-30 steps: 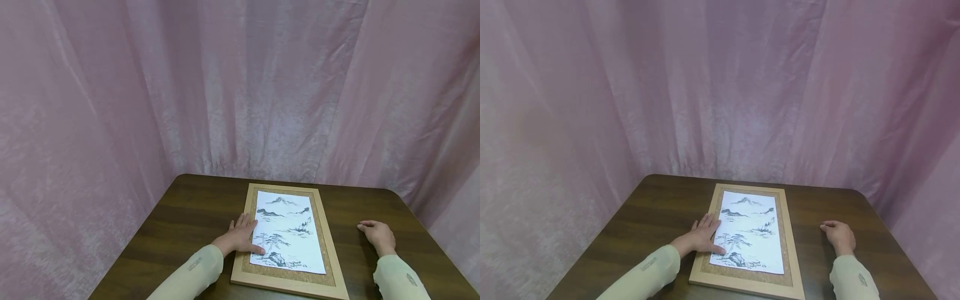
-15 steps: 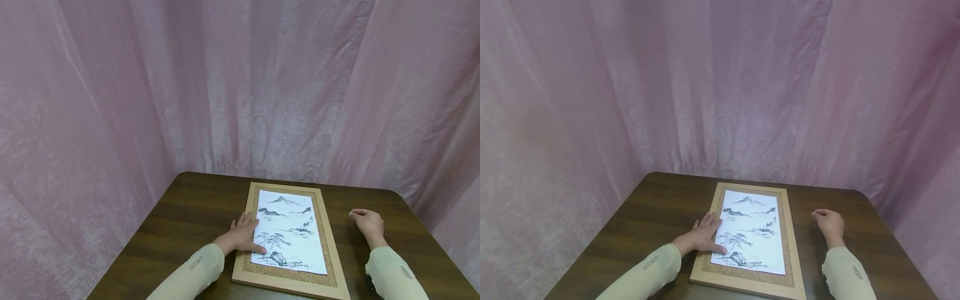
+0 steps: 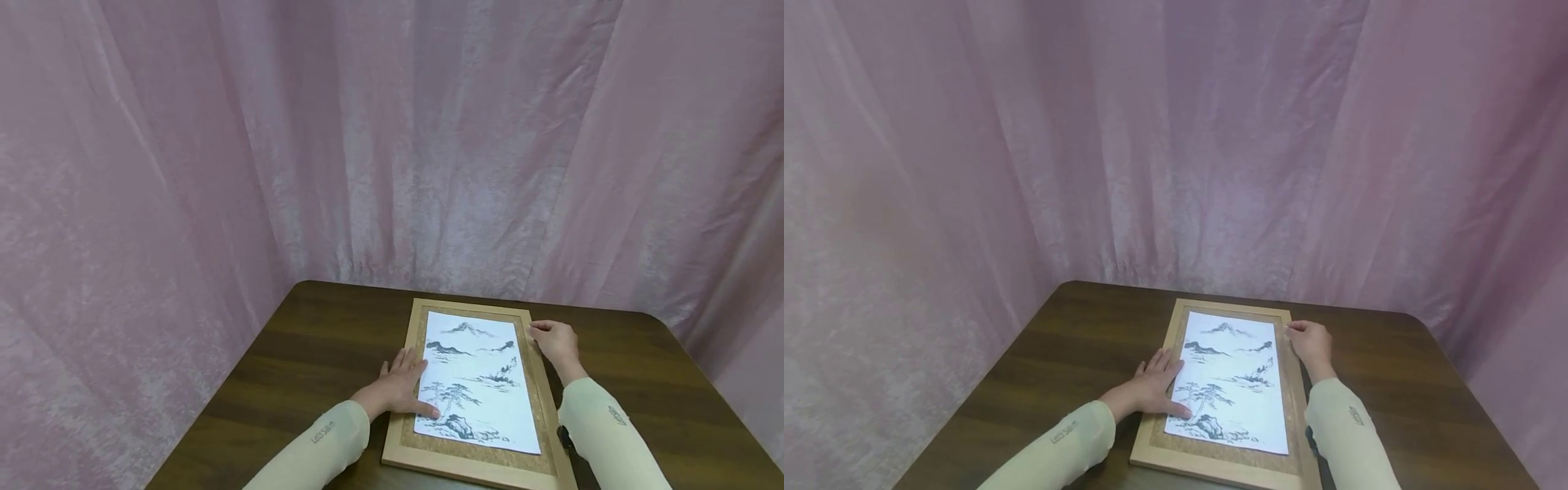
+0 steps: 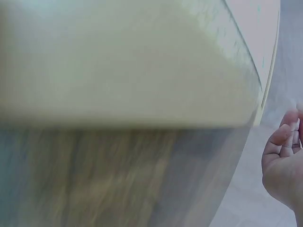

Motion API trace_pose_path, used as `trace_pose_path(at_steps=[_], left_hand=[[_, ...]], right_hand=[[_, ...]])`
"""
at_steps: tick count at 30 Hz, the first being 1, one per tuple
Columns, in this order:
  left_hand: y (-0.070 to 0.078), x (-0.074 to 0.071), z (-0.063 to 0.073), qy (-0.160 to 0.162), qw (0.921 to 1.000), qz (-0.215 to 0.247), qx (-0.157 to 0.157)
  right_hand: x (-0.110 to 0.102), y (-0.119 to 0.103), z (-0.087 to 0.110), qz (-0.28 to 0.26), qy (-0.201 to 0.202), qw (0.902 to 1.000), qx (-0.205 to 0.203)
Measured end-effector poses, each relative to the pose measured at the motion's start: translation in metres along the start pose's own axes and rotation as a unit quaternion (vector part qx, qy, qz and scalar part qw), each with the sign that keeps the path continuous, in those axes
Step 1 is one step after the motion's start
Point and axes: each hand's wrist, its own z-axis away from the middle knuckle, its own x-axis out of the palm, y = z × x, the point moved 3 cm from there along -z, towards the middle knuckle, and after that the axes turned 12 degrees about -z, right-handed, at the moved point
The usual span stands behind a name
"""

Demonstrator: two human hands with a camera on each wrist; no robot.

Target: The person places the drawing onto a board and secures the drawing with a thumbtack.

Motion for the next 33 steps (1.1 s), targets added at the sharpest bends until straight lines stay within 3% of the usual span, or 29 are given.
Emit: trace_pose_path(at_steps=[7,16,21,33], left_hand=[[0.001,-0.003,0.003,-0.01,0.9998,0.019,0.002],[-0.001,-0.002,0.003,-0.009,0.9998,0.016,-0.005],[0.0,-0.001,0.003,-0.011,0.9998,0.016,-0.006],[0.005,0.002,0.004,-0.016,0.9996,0.021,-0.002]], right_hand=[[0.029,-0.007,-0.01,0.015,-0.014,0.9995,-0.024],[0.061,-0.012,-0.021,0.008,-0.038,0.9992,-0.01],[0.07,-0.014,-0.022,0.008,-0.054,0.9985,0.002],[0.086,-0.011,-0.03,0.045,-0.055,0.9972,-0.021]])
